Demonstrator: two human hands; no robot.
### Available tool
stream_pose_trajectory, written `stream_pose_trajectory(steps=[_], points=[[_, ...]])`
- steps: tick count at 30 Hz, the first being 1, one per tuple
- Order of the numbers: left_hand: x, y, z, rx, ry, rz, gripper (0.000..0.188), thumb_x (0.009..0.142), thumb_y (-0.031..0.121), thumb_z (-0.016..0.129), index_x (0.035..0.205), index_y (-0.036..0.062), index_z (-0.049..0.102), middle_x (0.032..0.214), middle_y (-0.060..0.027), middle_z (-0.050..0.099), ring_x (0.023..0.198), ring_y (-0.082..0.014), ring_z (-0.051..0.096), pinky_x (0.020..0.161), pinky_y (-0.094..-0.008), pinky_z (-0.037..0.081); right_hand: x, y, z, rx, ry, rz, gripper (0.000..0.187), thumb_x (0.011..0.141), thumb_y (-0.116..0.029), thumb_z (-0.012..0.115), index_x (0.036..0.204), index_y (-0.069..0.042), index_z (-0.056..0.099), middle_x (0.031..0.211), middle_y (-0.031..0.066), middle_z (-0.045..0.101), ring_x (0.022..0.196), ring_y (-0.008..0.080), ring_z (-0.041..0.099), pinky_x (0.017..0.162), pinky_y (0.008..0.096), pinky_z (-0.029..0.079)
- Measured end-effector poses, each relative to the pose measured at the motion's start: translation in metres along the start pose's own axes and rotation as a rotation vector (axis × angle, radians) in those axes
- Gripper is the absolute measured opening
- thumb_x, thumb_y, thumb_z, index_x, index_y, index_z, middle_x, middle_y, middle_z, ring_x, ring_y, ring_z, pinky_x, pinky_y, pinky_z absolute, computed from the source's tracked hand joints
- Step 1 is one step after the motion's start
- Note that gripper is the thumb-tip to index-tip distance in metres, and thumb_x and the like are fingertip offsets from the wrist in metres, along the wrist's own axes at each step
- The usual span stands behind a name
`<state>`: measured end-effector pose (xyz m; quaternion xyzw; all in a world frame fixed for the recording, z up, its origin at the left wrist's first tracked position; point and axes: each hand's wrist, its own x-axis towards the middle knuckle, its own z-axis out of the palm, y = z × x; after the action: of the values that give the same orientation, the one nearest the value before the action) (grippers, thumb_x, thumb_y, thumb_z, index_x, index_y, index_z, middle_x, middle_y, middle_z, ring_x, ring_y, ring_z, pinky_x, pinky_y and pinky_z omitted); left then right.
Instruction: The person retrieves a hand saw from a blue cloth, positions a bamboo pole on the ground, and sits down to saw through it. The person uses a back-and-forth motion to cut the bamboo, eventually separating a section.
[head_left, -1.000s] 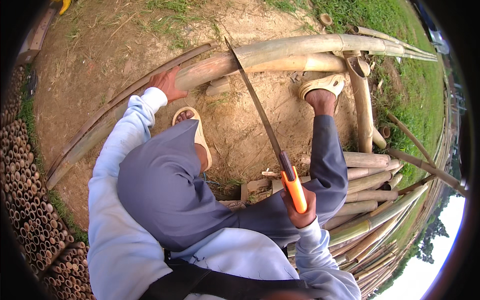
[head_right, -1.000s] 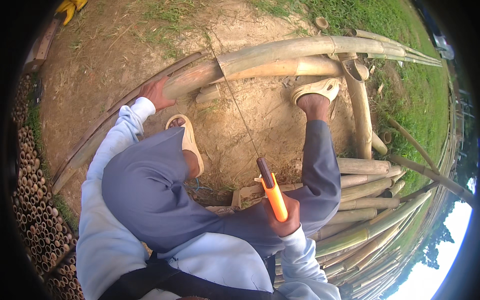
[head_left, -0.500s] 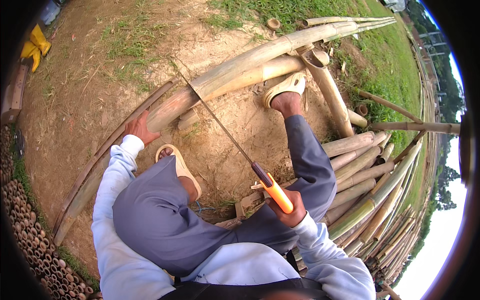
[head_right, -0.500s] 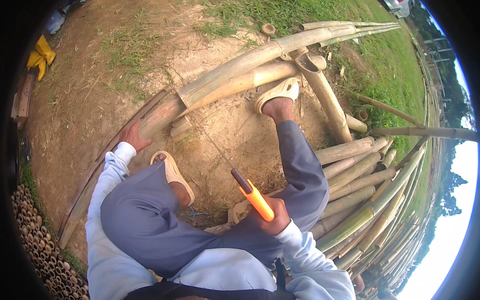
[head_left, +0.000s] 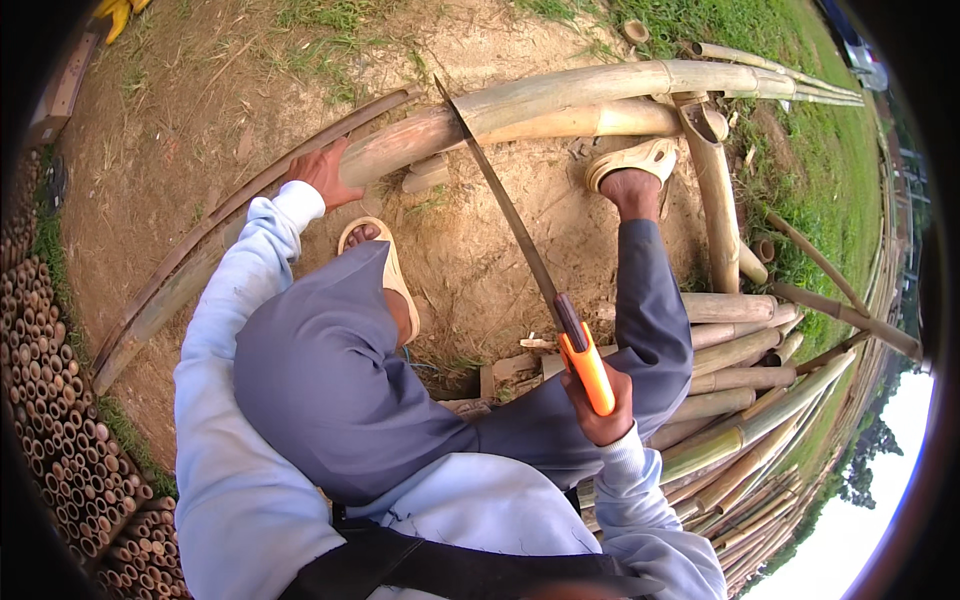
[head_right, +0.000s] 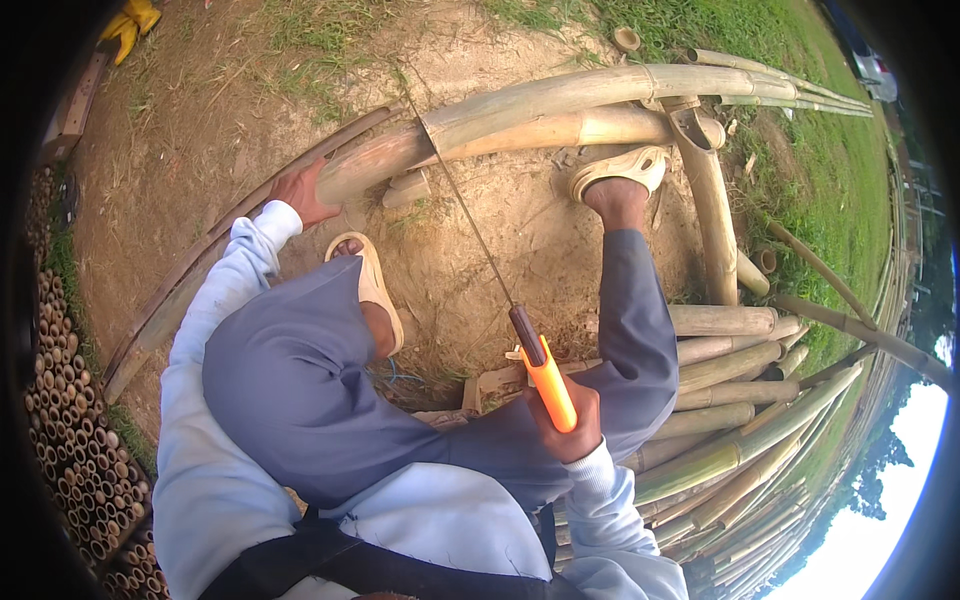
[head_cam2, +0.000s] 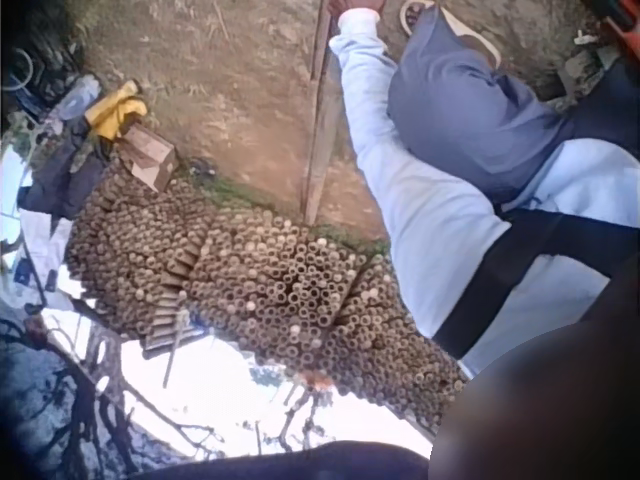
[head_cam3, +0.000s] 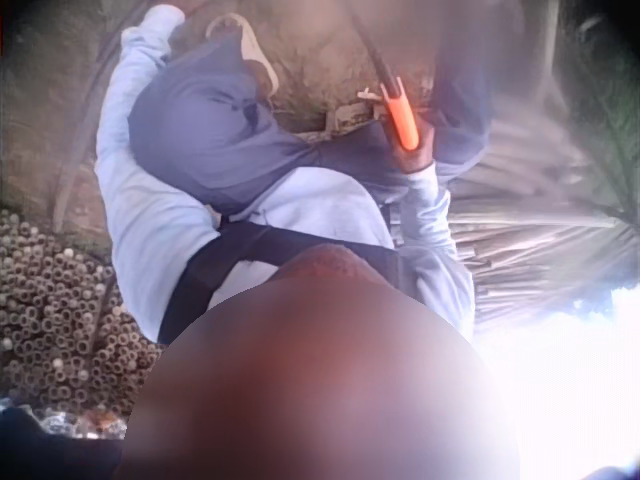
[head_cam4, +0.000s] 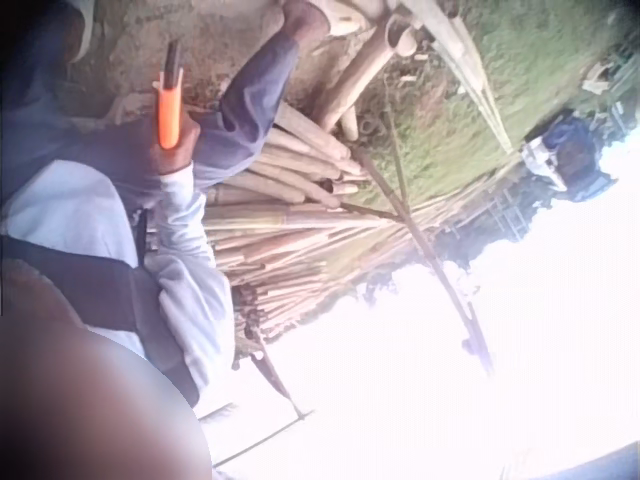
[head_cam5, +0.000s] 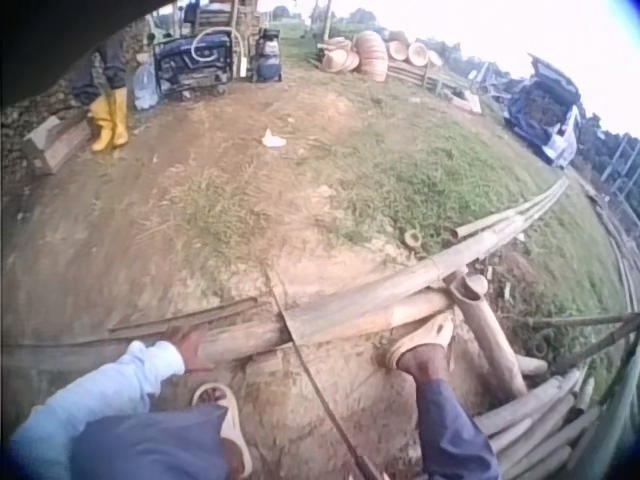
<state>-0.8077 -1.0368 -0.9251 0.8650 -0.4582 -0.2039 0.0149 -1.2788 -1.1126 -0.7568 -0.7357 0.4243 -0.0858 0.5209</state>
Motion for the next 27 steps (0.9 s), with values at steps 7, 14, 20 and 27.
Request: stream_pose_trajectory(steps=[7, 14, 20, 27], points=[[-0.001, 0.005, -0.013, -0.001, -0.077, -0.046, 0.096, 0.066, 0.047, 0.08, 0.147, 0.0078, 0.047, 0.124, -0.0235, 0.068, 0.114, -0.0404, 0.065, 0.102, -0.0487, 0.049, 0.161, 0.025, 0.073, 0.096, 0.047, -0.31, 0.022, 0.089, -0.013, 0.073, 0.081, 0.002, 0.06, 0.06, 0.0111, 0.054, 0.053, 0.0189, 0.048, 0.054, 0.0367, 0.042], [0.001, 0.001, -0.013, -0.009, -0.084, -0.01, 0.091, 0.067, 0.05, 0.079, 0.145, 0.0127, 0.049, 0.123, -0.0234, 0.068, 0.114, -0.0403, 0.065, 0.101, -0.0508, 0.05, 0.026, 0.014, 0.008, 0.054, -0.017, -0.025, 0.023, 0.089, -0.005, 0.073, 0.11, 0.003, 0.07, 0.067, 0.007, 0.062, 0.059, 0.0127, 0.056, 0.061, 0.03, 0.049], [0.0, 0.003, -0.009, 0.017, -0.076, -0.051, 0.097, 0.066, 0.047, 0.08, 0.148, 0.0072, 0.048, 0.122, -0.0266, 0.067, 0.113, -0.0414, 0.065, 0.099, -0.0469, 0.052, 0.087, 0.024, 0.042, -0.016, 0.004, -0.07, 0.012, 0.09, -0.007, 0.073, 0.09, 0.003, 0.066, 0.061, 0.0093, 0.056, 0.053, 0.0151, 0.05, 0.054, 0.0332, 0.044], [-0.001, 0.006, -0.02, 0.002, -0.052, -0.013, 0.095, 0.066, 0.047, 0.081, 0.146, 0.0067, 0.049, 0.12, -0.0263, 0.068, 0.112, -0.0413, 0.066, 0.099, -0.0469, 0.052, 0.088, 0.033, 0.041, 0.034, -0.011, -0.155, 0.015, 0.091, -0.009, 0.072, 0.089, 0.003, 0.065, 0.063, 0.0053, 0.055, 0.058, 0.0127, 0.048, 0.056, 0.0325, 0.044]])
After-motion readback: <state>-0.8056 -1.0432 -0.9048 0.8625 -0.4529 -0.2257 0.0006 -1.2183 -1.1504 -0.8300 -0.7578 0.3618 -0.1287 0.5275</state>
